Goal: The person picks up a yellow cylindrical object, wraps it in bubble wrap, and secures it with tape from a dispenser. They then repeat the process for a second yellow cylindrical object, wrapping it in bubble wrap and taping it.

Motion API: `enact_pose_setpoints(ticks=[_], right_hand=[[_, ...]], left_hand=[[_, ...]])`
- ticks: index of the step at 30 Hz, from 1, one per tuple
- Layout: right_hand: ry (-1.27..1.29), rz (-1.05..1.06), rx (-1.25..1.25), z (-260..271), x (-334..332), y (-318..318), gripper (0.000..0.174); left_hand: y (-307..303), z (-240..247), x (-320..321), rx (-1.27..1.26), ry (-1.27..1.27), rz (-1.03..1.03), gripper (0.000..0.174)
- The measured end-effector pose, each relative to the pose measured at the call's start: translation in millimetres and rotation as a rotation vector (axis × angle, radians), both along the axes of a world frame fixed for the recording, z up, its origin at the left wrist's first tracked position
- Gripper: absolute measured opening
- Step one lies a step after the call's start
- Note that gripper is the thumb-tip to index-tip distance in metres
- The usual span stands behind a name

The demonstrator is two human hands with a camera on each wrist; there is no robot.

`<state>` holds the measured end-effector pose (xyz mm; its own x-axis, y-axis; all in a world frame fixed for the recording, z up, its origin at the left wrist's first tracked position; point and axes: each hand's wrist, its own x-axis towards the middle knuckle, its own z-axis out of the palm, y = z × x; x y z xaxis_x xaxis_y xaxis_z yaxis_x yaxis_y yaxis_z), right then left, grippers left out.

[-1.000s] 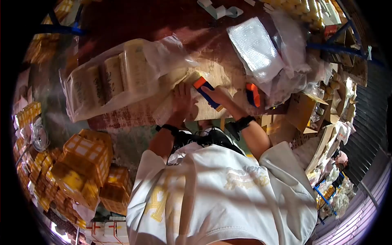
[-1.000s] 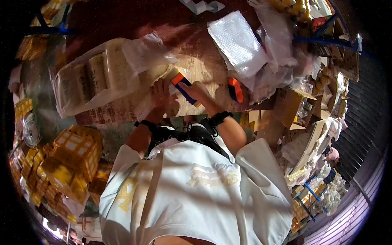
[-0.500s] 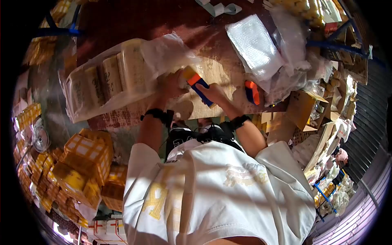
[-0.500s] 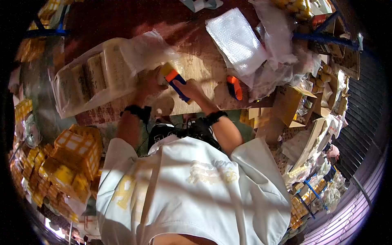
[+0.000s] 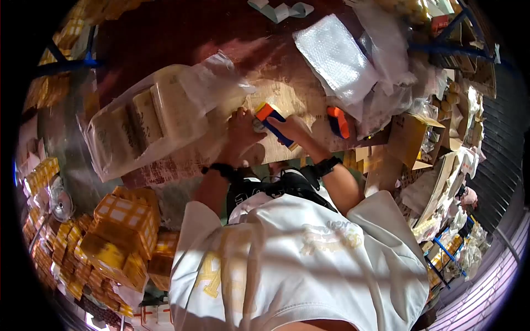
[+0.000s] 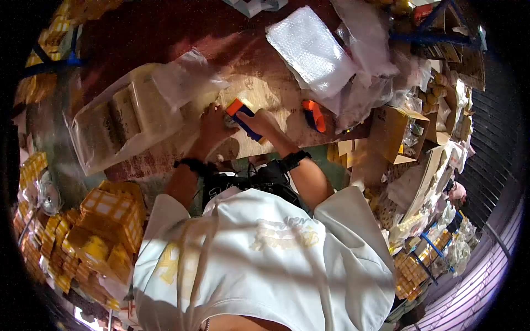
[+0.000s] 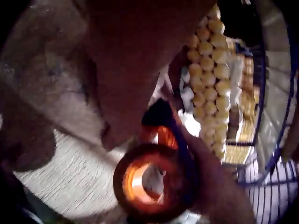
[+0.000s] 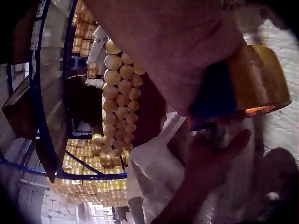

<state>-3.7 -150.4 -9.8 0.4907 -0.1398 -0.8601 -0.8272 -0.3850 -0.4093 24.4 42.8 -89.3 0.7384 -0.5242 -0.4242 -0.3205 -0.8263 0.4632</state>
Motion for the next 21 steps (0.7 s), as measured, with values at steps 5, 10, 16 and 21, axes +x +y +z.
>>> enact_pose_setpoints(ticks=[5,10,16,21], right_hand=[[-0.009,-0.006,-0.032,-3,5,9,0.065],[-0.023,0.041,-0.044,-42,-20,-2,0.065],[-0.051,-0.029,-0.025,-1,6,16,0.068],[-0.028,0.062,-0.087,-29,-17,2,0.067]], left_hand=[[-17,2,-22,0.269,-0.073,0.061,0.114],[2,-23,34,0.05,0.235,0.045,0.117],[-7,-44,-9,0.169,-0.31,0.141,0.112],[13,-43,53,0.006,0.321,-0.153,0.107]])
